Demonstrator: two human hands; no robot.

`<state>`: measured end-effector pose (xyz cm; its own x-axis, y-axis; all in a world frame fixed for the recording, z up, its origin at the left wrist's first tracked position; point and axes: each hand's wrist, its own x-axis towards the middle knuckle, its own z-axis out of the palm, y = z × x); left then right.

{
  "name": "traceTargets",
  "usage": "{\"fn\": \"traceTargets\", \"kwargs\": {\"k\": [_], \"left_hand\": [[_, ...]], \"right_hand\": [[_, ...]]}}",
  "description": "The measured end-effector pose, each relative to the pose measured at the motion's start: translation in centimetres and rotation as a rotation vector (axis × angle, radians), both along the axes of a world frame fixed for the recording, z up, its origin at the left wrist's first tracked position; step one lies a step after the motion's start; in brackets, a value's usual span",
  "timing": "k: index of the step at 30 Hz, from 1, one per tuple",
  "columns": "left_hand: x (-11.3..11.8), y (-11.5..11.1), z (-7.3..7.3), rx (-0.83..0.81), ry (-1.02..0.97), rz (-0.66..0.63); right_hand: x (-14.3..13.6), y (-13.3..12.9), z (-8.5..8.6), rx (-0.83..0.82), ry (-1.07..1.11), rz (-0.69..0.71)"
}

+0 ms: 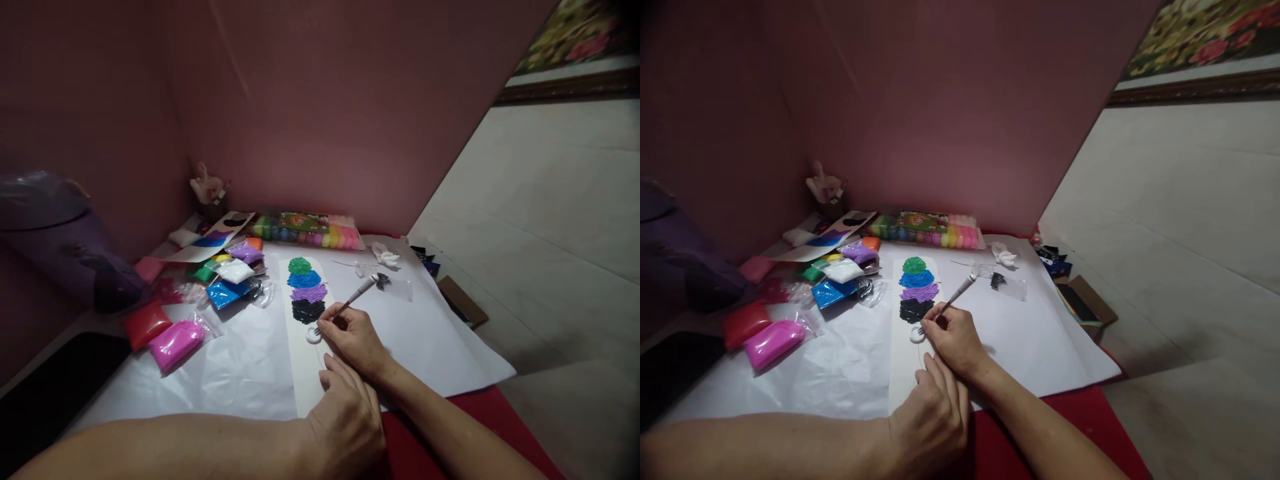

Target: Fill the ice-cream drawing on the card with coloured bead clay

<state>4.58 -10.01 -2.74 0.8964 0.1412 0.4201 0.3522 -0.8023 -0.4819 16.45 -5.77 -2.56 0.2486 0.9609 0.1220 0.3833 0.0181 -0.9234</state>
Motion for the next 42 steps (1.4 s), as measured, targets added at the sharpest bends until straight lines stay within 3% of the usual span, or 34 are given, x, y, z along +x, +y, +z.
{"fn": "traceTargets", "kwargs": {"k": [11,33,38,42], "left_hand": [[-0.1,0.5,0.0,-0.001,-0.001,-0.055],[0.0,0.8,0.3,0.043,-0.003,-0.044],[-0.1,0.8,0.5,0.043,0.026,-0.036],[-0.1,0.8,0.4,0.042,0.009,-0.052]], "right_hand": [[0.2,0.2,1.1,-0.113,-0.029,0.053],[2.4,1.3,0.5,-0.120,0.050,-0.005],[2.0,1.1,0.7,0.050,0.024,-0.109],[1.0,1.0,0.3,0.103,0.139,-0.127]]}}
